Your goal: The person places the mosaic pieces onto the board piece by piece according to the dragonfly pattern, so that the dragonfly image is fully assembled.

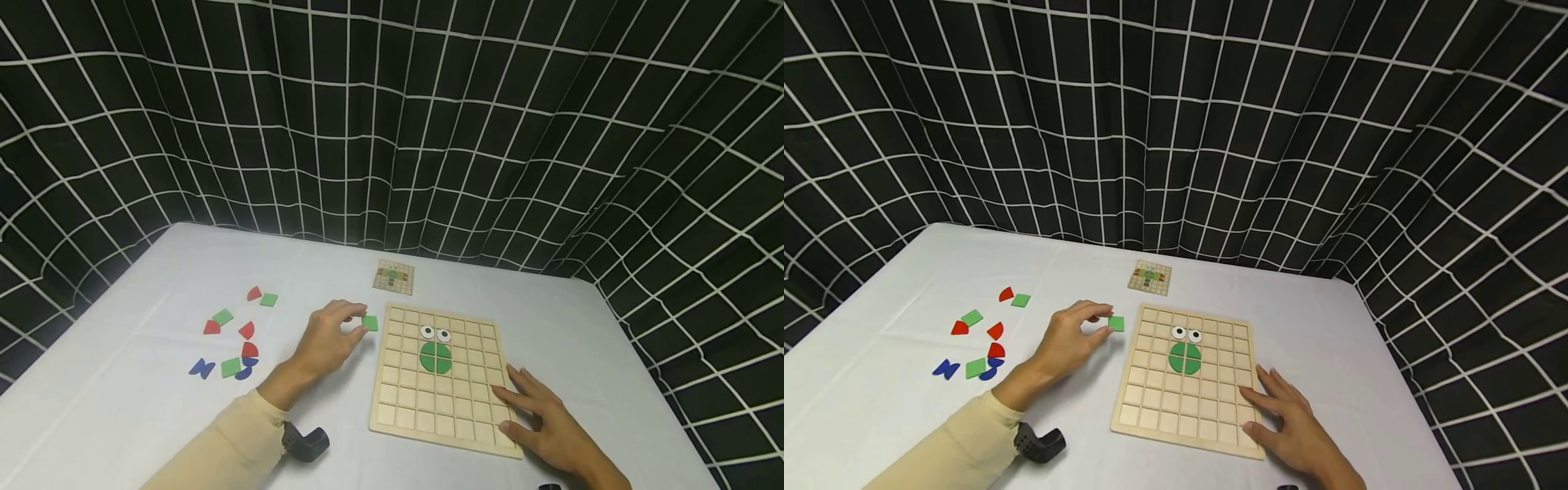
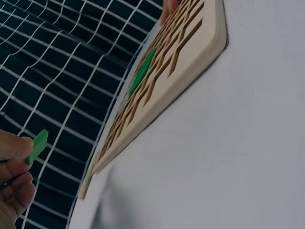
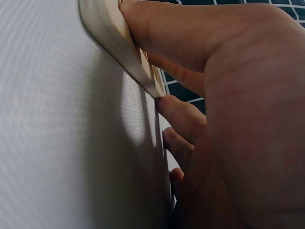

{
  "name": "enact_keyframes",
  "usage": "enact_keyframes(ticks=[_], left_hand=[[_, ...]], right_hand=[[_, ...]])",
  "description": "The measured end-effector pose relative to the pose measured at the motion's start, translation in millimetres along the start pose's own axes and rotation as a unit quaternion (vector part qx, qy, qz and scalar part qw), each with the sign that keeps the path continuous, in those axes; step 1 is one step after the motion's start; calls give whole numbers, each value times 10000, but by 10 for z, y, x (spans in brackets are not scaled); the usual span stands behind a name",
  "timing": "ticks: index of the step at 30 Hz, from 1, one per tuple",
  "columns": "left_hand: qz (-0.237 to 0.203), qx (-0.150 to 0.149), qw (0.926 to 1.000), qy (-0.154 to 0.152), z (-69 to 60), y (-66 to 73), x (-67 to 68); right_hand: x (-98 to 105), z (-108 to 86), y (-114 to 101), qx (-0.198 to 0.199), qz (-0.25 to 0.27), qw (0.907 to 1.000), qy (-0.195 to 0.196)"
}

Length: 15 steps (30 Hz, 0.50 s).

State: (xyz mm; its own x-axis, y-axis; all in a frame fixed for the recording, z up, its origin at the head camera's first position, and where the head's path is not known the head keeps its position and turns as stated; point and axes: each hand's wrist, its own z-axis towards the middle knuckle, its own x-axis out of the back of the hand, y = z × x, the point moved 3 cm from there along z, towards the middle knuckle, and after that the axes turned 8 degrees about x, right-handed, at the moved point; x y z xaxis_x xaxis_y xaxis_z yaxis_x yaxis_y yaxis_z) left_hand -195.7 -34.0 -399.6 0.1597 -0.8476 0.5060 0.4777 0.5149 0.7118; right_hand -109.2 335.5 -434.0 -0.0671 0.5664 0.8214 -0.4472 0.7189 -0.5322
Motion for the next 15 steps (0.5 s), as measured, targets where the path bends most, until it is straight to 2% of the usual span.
enact_keyframes(ticks=[6, 15], left_hand=[[-261, 77, 9988, -396, 30, 48, -239], [-348, 540, 9931, -982, 46, 59, -491]], right_hand=[[15, 2, 7, -78, 99, 9999, -46], [8, -3, 8, -50, 39, 10000, -26]])
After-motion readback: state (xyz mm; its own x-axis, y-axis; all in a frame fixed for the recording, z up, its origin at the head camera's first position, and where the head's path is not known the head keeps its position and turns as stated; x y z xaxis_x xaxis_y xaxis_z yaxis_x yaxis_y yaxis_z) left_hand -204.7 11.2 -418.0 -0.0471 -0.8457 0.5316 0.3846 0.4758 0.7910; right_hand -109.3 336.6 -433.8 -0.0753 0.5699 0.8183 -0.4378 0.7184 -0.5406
